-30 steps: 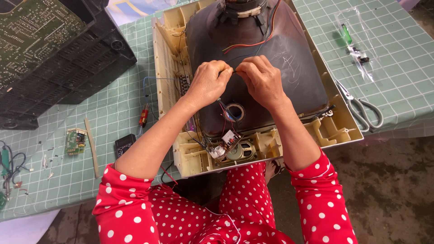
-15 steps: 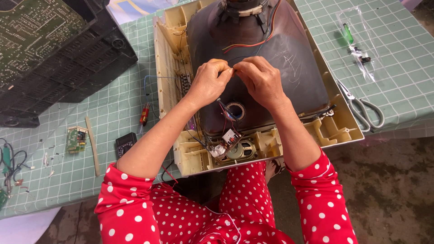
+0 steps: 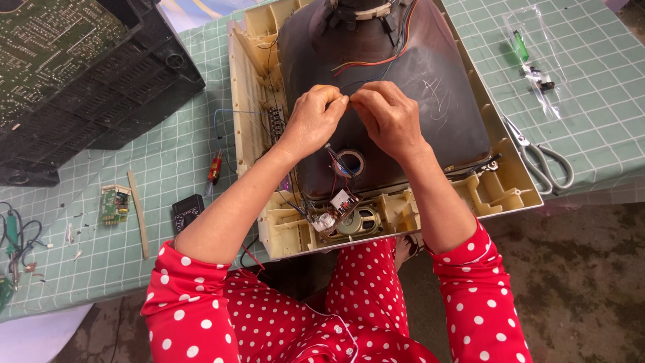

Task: The person sits cross-legged on the floor and uses scissors to cut wires inside an open electronic device. They then wrap the cut wire ends with black electrical tape and use the scissors again to trim the tape.

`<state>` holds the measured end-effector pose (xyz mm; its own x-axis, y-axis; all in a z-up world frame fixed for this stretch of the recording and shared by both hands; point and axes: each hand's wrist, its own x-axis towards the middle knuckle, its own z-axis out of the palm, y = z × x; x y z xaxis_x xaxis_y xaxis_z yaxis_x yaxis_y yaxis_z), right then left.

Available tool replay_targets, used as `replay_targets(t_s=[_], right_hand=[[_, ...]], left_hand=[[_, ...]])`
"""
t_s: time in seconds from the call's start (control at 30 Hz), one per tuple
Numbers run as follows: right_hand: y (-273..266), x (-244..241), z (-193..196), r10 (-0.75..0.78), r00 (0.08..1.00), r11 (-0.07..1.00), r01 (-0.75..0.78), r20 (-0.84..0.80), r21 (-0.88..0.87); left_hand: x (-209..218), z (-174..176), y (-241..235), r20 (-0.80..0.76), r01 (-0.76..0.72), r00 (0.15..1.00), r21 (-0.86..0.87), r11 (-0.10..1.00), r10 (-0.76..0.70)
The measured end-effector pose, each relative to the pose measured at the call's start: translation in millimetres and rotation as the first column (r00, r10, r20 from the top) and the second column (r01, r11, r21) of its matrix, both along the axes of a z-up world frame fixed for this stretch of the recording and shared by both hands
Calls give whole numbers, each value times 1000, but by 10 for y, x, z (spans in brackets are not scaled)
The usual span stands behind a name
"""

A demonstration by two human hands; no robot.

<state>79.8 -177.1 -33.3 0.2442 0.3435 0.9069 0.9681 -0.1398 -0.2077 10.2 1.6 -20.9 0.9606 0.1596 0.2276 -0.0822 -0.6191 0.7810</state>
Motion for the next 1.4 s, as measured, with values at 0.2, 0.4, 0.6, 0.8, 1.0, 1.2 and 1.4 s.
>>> replay_targets(t_s=[0.2,0.4,0.6,0.8,1.0,1.2,1.4], right_hand=[[8,-10,10,91,992,995,-88,-90,41],[-8,-16,7,73,991,997,-71,-116,19],[-12,19,-17,59,996,997,-56,-70,54],[5,22,-58,46,997,998,-44,-59,40],[8,28,-40,77,996,996,-75,-36,55],[-3,22,-22,138,989,989,-135,-48,66],[1,25,-6,168,983,983,-162,-67,87]], left_hand=[[14,-36,-6,-33,-12,999,-39,999,10],[-110,218,-175,7,-18,1000,61,998,17],[-104,203,-194,93,16,995,123,992,-28],[-51,11,-26,110,20,993,189,982,-41],[-92,162,-75,-15,-24,1000,-35,999,23],[-85,152,-66,-66,-40,997,-158,987,30],[-171,238,-30,-1,-18,1000,-20,1000,18]])
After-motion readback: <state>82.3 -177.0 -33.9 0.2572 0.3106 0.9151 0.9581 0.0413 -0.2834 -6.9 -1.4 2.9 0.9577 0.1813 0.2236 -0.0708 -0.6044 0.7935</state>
